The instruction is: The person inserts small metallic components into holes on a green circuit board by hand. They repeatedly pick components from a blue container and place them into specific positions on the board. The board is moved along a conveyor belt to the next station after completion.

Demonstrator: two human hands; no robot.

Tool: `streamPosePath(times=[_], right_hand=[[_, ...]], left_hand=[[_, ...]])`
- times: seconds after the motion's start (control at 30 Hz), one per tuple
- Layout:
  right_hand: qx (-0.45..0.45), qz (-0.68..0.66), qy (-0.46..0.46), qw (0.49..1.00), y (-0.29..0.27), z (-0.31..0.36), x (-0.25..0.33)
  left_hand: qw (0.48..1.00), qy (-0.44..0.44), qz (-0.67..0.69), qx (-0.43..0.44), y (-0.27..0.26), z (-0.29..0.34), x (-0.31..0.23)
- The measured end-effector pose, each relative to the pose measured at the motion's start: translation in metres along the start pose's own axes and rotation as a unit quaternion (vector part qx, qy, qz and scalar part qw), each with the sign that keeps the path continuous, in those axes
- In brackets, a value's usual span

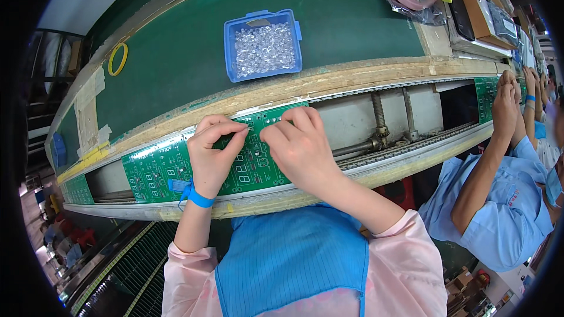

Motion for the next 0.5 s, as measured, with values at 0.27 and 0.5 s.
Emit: streamPosePath(times=[0.27, 0.5], right_hand=[[-0.028, -0.045, 0.04, 0.998, 0.0002, 0.0051, -0.0052], [-0.041, -0.075, 0.07, 0.994, 0.0027, 0.0084, -0.0072]], left_hand=[[0.999, -0.031, -0.004, 0.032, 0.0015, 0.0013, 0.0006], [0.999, -0.026, -0.024, 0.028, 0.0015, 0.0008, -0.0015]])
Point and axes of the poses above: each hand's wrist, its own z-axis away from the middle knuckle, its own y-axis out of the palm, x = y × z, the point moved 2 cm from there along -z, towards the middle knuckle, and after that the axes turned 8 degrees about -z, right-handed, at the moved point
